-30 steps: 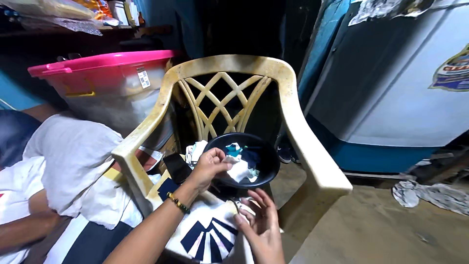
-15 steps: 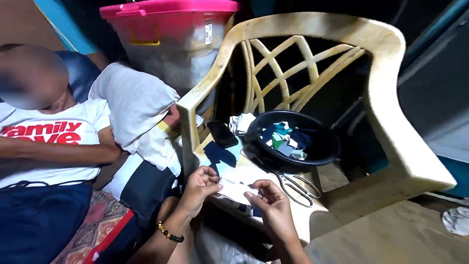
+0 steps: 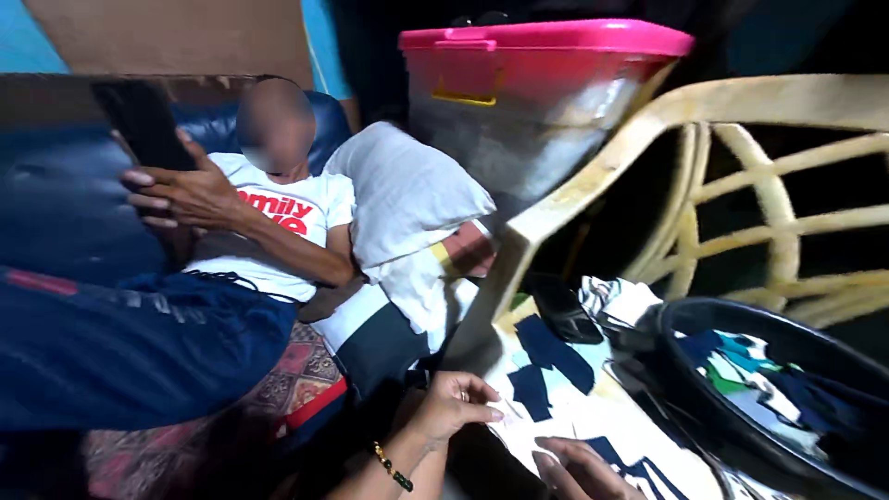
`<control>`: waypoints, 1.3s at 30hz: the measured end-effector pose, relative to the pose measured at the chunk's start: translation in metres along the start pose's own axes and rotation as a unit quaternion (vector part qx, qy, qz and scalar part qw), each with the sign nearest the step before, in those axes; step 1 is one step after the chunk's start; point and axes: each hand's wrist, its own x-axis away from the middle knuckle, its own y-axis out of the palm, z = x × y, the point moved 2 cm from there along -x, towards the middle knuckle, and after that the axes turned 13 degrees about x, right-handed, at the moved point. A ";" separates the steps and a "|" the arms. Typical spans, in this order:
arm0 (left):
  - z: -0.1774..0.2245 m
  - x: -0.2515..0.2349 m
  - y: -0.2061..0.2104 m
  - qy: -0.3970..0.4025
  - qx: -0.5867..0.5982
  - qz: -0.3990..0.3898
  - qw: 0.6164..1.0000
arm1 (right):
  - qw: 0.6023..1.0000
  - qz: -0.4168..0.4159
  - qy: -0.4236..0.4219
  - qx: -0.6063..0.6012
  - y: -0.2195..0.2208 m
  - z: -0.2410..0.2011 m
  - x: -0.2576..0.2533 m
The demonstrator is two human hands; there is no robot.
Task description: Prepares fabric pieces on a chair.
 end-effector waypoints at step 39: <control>0.014 -0.092 0.034 0.052 -0.181 -0.028 0.982 | 0.994 0.035 0.026 0.095 -0.004 0.003 -0.072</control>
